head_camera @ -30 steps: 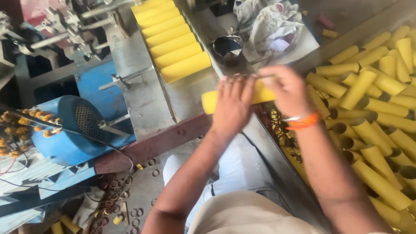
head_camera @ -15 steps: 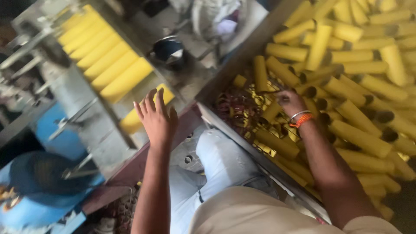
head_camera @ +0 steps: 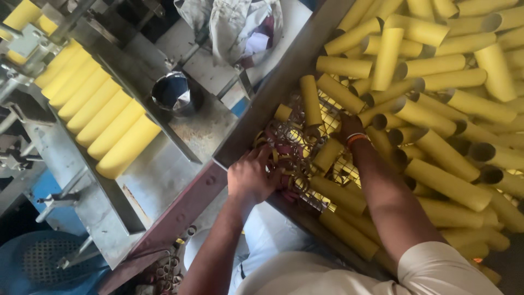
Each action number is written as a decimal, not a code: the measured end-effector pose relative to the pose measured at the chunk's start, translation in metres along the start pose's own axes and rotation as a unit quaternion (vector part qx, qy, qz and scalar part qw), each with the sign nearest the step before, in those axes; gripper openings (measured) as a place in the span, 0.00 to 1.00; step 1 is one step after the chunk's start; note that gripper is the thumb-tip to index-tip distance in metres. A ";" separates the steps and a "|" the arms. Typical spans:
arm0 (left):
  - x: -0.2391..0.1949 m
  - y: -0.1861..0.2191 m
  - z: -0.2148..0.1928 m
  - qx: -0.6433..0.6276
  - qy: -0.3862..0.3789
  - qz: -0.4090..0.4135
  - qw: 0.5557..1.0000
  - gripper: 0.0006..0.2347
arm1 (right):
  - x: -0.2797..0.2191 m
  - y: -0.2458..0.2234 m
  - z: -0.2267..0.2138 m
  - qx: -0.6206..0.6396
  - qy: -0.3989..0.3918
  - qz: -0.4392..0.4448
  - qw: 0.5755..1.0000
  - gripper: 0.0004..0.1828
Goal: The person repeatedly picks yellow cylindrical objects from a metal bin and places them onto a conveyor belt. The person handles the objects one at a time, moving them from the bin to the belt in a continuous loop.
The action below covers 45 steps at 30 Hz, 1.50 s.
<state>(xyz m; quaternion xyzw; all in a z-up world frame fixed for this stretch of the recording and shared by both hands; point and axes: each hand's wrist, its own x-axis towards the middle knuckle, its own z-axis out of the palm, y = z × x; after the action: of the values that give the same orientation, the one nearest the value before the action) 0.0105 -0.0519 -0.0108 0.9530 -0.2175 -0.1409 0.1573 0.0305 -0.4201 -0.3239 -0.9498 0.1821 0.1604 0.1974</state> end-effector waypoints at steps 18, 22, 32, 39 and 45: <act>0.002 0.000 -0.002 -0.009 -0.017 -0.003 1.000 0.22 | 0.007 -0.090 -0.005 0.116 0.025 0.053 0.991 0.30; 0.000 -0.006 0.004 -0.040 0.032 0.024 0.998 0.21 | -0.043 -0.089 -0.066 0.318 0.143 0.168 0.922 0.34; -0.046 -0.014 -0.042 -0.090 0.344 0.162 0.920 0.39 | -0.167 -0.190 -0.250 0.542 0.192 -0.303 0.760 0.34; -0.048 -0.122 -0.081 0.078 0.347 0.042 0.934 0.38 | -0.140 -0.407 -0.163 0.537 0.078 -0.392 0.743 0.19; -0.052 -0.233 -0.055 0.111 0.182 -0.128 0.968 0.44 | -0.165 -0.476 -0.122 0.061 0.311 -0.538 0.781 0.06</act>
<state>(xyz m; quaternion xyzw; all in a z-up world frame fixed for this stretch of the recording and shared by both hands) 0.0706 0.1841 -0.0342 0.9940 -0.0751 0.0412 0.0684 0.1084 -0.0192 -0.0047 -0.8774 -0.2979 -0.2879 0.2420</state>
